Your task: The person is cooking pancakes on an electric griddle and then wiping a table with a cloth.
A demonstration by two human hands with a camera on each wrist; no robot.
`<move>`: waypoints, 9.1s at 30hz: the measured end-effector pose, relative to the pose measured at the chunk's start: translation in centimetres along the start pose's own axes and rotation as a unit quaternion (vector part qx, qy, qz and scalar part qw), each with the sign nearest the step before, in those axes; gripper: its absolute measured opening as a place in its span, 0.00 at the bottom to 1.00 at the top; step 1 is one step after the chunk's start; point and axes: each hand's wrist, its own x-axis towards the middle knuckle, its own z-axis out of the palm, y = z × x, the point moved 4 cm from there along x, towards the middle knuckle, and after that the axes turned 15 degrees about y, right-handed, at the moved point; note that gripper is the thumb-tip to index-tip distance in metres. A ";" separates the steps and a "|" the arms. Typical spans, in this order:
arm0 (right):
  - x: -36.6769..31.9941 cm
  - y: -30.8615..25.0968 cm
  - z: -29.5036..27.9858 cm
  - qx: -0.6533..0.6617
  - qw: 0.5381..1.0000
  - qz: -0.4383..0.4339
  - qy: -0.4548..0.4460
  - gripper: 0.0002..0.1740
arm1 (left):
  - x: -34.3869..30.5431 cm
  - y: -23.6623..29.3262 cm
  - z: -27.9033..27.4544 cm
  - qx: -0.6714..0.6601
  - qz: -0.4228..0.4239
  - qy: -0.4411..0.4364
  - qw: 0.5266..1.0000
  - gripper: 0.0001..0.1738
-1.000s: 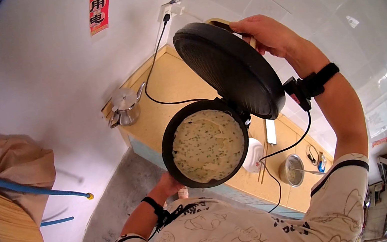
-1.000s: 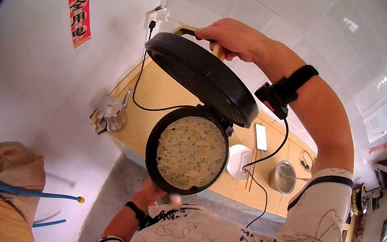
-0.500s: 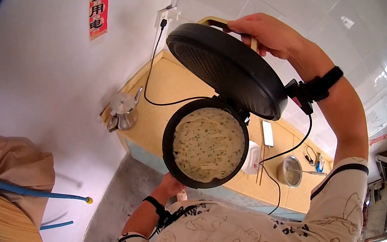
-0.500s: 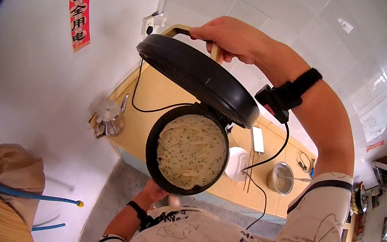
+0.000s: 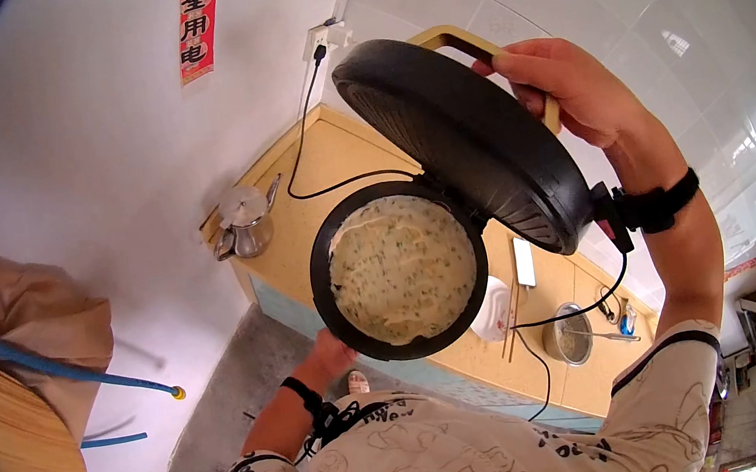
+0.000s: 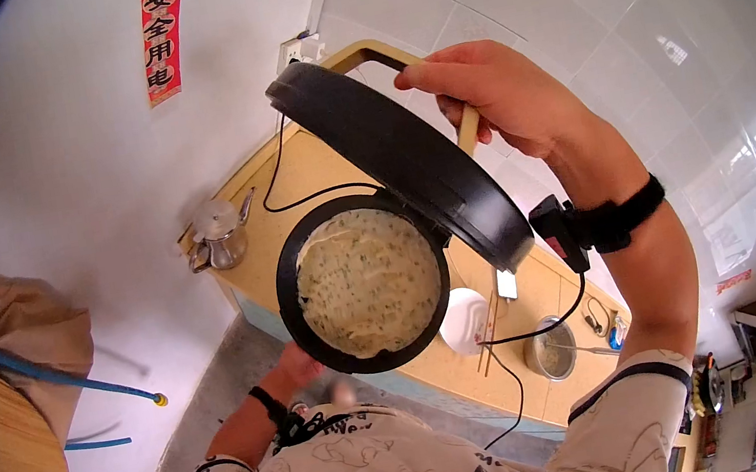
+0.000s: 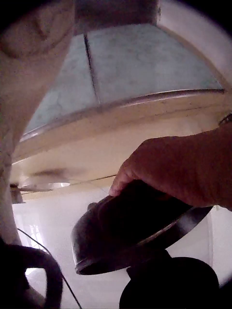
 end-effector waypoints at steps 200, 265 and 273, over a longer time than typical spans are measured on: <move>-69.9 67.6 -15.4 0.046 0.609 0.563 0.557 0.08 | 2.6 -27.9 14.5 0.593 -0.111 0.080 0.793 0.22; -53.3 75.2 -23.4 -0.341 0.794 0.388 0.321 0.22 | 14.4 -33.5 20.6 0.358 0.028 0.280 0.890 0.16; -52.9 74.0 -23.3 -0.365 0.820 0.318 0.307 0.22 | 8.3 -31.9 15.2 0.332 0.081 0.340 0.876 0.14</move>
